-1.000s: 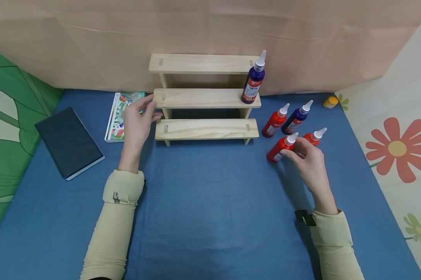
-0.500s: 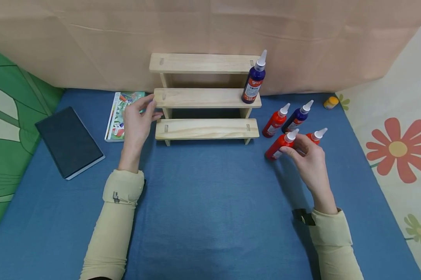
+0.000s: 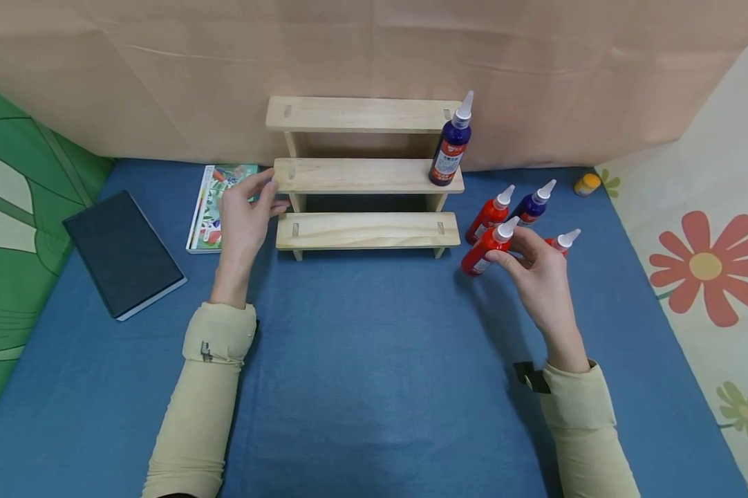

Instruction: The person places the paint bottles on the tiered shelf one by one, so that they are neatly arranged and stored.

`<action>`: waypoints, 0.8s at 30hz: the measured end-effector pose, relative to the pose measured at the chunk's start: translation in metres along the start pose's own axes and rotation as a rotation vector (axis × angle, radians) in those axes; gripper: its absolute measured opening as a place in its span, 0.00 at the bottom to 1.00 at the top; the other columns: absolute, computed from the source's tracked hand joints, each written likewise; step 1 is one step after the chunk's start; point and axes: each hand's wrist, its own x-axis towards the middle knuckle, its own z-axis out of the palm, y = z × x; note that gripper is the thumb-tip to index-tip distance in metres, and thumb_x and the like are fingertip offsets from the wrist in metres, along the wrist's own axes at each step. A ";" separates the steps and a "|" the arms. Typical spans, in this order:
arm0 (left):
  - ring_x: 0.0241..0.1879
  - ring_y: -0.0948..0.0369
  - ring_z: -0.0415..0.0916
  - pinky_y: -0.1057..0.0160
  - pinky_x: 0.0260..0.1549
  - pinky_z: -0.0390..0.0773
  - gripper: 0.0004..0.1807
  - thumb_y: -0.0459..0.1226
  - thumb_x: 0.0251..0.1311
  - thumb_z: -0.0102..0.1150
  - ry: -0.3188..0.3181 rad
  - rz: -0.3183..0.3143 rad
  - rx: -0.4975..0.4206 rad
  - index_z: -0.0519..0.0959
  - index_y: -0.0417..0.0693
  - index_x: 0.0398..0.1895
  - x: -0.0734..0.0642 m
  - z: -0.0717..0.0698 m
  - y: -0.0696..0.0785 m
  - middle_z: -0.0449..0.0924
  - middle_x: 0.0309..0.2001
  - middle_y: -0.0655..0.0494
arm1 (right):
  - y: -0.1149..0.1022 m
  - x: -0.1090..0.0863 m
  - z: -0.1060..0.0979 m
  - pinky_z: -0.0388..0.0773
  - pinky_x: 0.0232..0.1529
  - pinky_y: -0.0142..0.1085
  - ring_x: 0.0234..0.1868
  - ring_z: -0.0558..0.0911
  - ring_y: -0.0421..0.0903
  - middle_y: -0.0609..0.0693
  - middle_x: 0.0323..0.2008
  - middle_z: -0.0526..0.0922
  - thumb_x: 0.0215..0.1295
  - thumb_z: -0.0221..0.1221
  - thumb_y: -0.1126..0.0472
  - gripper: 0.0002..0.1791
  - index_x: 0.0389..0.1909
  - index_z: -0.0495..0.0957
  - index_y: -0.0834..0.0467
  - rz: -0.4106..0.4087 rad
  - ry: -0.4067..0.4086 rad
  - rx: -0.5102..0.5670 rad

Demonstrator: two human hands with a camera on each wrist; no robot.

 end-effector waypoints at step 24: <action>0.45 0.49 0.91 0.70 0.45 0.88 0.20 0.34 0.82 0.55 0.003 0.001 0.001 0.79 0.36 0.70 0.001 0.001 0.000 0.83 0.60 0.35 | -0.030 0.017 0.006 0.84 0.62 0.34 0.63 0.83 0.56 0.58 0.64 0.83 0.73 0.69 0.64 0.27 0.70 0.78 0.63 -0.050 -0.014 0.041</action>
